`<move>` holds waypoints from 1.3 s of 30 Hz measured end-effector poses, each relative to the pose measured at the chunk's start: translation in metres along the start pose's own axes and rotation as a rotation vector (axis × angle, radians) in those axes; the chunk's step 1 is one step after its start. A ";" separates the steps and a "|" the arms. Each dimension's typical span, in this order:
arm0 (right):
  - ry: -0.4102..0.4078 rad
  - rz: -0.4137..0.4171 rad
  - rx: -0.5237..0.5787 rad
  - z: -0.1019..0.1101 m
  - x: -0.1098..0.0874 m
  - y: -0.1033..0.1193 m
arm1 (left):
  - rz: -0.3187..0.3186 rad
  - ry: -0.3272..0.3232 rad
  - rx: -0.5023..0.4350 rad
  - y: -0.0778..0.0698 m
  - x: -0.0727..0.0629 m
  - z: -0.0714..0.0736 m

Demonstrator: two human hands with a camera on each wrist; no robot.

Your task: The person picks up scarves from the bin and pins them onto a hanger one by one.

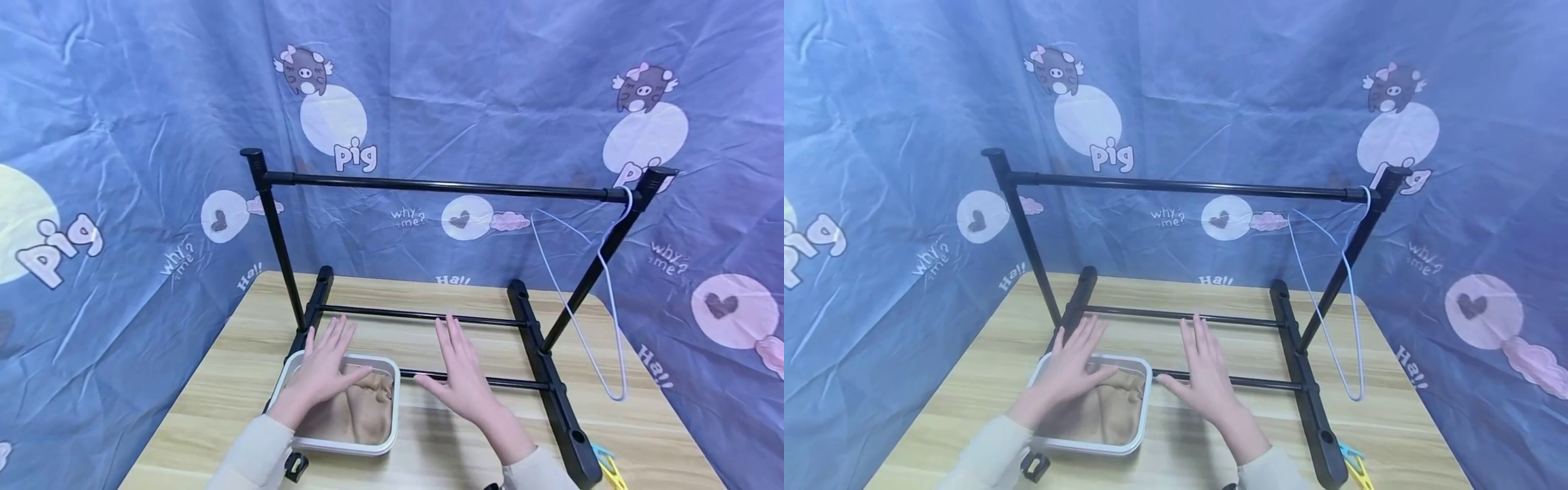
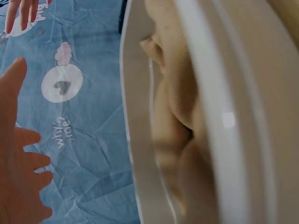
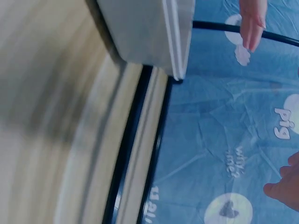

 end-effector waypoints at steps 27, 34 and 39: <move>0.105 0.067 0.125 -0.067 -0.031 0.034 | -0.187 0.023 -0.119 -0.007 -0.035 -0.031; 0.126 0.078 0.135 -0.079 -0.037 0.039 | -0.168 0.043 -0.115 -0.003 -0.040 -0.040; 0.135 0.099 0.157 -0.087 -0.041 0.042 | -0.156 0.083 -0.088 0.000 -0.043 -0.047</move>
Point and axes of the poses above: each hand's wrist, its own x-axis towards the middle knuckle, its own z-axis out of the back of the hand, y = z × x, the point moved 10 cm from there along x, towards the middle knuckle, and after that the axes turned 6 degrees about z, right-handed, at the moved point
